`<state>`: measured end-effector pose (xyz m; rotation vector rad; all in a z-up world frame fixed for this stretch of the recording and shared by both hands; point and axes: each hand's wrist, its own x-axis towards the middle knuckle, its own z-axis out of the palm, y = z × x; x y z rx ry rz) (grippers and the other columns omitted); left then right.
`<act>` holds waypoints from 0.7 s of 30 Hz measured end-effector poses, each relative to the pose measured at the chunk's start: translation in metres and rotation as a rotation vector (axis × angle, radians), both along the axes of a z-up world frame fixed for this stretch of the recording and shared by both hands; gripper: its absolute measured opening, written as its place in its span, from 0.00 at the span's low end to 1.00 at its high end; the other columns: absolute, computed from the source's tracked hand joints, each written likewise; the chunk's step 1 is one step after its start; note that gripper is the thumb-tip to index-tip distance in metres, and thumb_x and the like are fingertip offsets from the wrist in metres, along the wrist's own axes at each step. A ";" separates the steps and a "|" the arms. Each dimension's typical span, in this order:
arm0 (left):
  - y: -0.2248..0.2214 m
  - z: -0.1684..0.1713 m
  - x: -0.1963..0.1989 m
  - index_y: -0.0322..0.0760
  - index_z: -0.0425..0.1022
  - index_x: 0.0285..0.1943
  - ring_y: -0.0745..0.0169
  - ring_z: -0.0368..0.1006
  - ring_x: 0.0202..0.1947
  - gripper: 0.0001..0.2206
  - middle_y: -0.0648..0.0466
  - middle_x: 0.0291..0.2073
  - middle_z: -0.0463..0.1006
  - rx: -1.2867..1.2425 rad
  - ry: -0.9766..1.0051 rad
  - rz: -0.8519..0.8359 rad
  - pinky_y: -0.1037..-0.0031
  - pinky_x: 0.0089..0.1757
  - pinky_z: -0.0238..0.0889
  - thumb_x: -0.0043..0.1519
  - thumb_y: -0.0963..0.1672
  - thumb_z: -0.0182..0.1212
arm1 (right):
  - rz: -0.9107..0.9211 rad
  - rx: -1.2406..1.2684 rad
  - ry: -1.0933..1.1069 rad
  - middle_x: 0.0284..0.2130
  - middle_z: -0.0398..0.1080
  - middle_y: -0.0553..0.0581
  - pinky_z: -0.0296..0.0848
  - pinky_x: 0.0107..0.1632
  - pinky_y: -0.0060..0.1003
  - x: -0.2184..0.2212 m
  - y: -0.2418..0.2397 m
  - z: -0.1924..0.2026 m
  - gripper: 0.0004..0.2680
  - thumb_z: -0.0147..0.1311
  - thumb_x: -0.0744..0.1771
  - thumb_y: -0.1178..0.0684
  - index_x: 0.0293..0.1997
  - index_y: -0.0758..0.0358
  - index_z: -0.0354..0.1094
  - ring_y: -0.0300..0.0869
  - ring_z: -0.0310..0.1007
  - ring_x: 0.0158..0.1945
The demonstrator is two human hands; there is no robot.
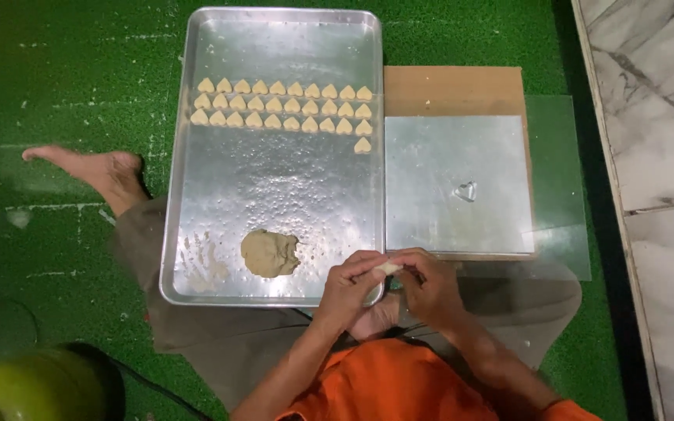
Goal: Using a rolling pin and a heart-shaped cutter to create dough shapes and placing them on a baking tray.
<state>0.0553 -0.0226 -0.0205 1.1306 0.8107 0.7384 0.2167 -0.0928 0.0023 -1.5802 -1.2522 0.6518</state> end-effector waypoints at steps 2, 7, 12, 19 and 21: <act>0.001 -0.001 -0.002 0.36 0.86 0.47 0.70 0.74 0.39 0.10 0.51 0.38 0.83 -0.050 0.033 0.026 0.74 0.45 0.68 0.59 0.42 0.71 | -0.032 -0.054 0.126 0.32 0.80 0.57 0.79 0.37 0.39 -0.004 -0.001 -0.005 0.04 0.61 0.65 0.60 0.41 0.62 0.77 0.46 0.82 0.32; 0.012 -0.004 0.012 0.30 0.84 0.51 0.66 0.74 0.33 0.14 0.48 0.32 0.83 -0.285 0.149 0.169 0.72 0.41 0.71 0.59 0.44 0.69 | -0.165 -0.229 0.459 0.33 0.77 0.60 0.75 0.42 0.43 -0.005 0.020 -0.012 0.08 0.59 0.66 0.58 0.47 0.66 0.67 0.42 0.74 0.33; 0.017 -0.002 0.035 0.25 0.81 0.48 0.72 0.74 0.29 0.12 0.51 0.28 0.79 -0.313 -0.151 0.363 0.80 0.35 0.73 0.60 0.41 0.69 | -0.094 0.050 0.243 0.46 0.75 0.68 0.76 0.50 0.43 -0.008 0.037 0.009 0.17 0.67 0.63 0.60 0.58 0.72 0.72 0.43 0.74 0.46; 0.013 0.013 0.026 0.27 0.81 0.51 0.64 0.76 0.47 0.14 0.44 0.48 0.81 -0.088 -0.081 0.151 0.68 0.49 0.73 0.58 0.41 0.71 | -0.048 0.028 0.073 0.38 0.79 0.58 0.78 0.42 0.38 0.003 0.030 0.001 0.09 0.65 0.65 0.55 0.47 0.67 0.78 0.45 0.81 0.39; 0.017 0.007 0.025 0.30 0.83 0.45 0.74 0.73 0.29 0.08 0.51 0.29 0.80 -0.122 -0.003 0.180 0.79 0.34 0.73 0.58 0.40 0.71 | -0.067 -0.135 0.216 0.29 0.80 0.57 0.79 0.35 0.32 0.005 0.024 -0.002 0.09 0.63 0.66 0.56 0.50 0.62 0.77 0.35 0.77 0.30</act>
